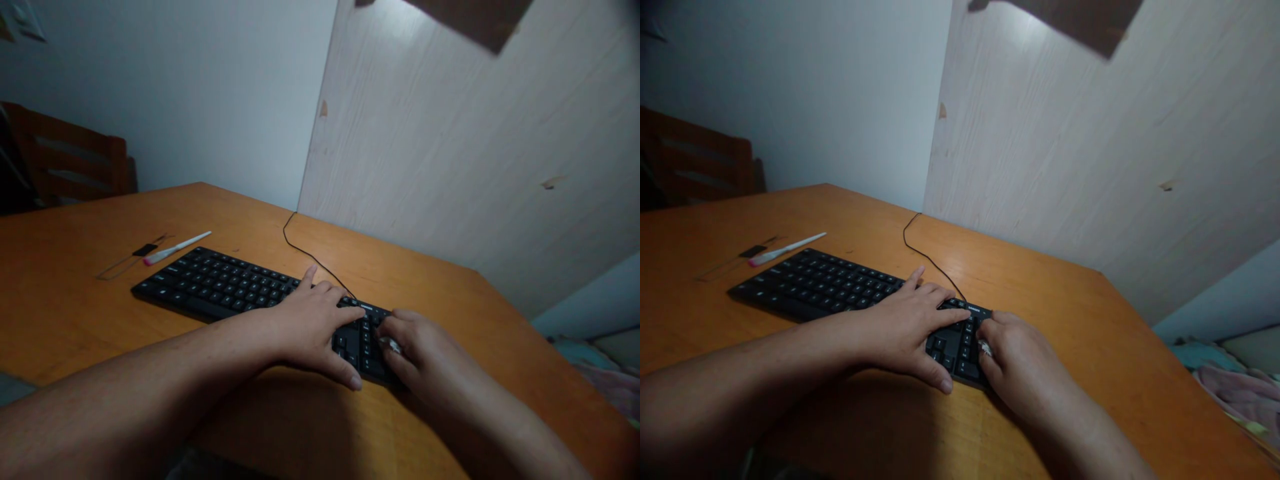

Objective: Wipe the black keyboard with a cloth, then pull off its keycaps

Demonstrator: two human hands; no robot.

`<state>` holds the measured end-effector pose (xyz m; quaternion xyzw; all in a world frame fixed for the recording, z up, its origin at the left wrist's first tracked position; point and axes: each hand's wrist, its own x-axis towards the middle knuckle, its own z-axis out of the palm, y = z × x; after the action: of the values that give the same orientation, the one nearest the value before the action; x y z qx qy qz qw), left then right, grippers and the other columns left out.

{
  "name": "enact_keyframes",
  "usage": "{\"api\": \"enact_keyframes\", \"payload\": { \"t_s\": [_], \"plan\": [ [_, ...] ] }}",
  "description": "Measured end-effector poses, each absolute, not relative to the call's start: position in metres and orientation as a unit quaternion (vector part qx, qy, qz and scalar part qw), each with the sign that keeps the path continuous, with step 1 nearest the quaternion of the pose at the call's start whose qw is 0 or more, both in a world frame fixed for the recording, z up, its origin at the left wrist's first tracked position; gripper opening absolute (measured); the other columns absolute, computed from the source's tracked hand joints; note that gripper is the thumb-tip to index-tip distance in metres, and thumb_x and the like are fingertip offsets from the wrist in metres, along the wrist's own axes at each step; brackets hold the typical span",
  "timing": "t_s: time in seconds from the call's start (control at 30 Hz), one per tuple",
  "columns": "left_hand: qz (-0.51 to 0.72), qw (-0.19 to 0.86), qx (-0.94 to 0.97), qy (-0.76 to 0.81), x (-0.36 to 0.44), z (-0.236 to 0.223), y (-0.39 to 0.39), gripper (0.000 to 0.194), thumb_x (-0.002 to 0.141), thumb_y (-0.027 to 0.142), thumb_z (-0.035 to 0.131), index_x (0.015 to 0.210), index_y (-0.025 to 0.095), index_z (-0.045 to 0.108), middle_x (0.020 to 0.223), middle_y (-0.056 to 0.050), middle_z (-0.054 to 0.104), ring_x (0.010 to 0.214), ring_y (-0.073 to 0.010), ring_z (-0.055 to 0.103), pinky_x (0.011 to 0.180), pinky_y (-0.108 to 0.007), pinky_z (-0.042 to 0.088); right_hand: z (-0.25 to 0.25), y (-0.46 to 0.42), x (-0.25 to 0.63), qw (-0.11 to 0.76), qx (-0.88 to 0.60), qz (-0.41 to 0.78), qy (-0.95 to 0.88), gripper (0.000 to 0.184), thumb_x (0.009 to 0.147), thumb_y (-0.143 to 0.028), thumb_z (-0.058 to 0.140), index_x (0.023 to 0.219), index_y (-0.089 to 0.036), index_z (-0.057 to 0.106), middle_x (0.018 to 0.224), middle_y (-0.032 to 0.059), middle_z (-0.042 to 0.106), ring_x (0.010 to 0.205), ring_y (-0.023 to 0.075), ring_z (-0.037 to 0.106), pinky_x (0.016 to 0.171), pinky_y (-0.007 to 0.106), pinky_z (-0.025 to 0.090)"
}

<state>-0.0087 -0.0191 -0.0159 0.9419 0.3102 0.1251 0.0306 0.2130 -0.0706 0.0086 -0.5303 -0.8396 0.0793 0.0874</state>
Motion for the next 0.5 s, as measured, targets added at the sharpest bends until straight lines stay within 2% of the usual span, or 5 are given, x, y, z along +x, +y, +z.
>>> {"api": "enact_keyframes", "payload": {
  "t_s": [0.33, 0.5],
  "plan": [
    [0.130, 0.034, 0.941, 0.310, -0.008, -0.016, -0.019, 0.093, 0.064, 0.084, 0.053, 0.138, 0.029, 0.051, 0.133, -0.014, 0.053, 0.126, -0.0400, 0.044, 0.111, -0.065, 0.006, 0.012, -0.088, 0.211, 0.088, -0.501, 0.134, -0.851, 0.013, 0.081, -0.009, 0.051, 0.074, -0.019, 0.055, 0.082, 0.0031, 0.060, 0.070, 0.0148, 0.052, 0.062, 0.027, 0.038],
    [0.125, 0.029, 0.941, 0.312, -0.008, -0.017, -0.019, 0.092, 0.066, 0.084, 0.053, 0.140, 0.030, 0.049, 0.133, -0.014, 0.053, 0.126, -0.0394, 0.044, 0.111, -0.065, 0.005, 0.017, -0.085, 0.221, 0.098, -0.483, 0.222, -0.841, 0.014, 0.082, -0.009, 0.049, 0.075, -0.019, 0.055, 0.075, 0.0009, 0.060, 0.066, 0.0132, 0.054, 0.058, 0.024, 0.038]
  ]
}}
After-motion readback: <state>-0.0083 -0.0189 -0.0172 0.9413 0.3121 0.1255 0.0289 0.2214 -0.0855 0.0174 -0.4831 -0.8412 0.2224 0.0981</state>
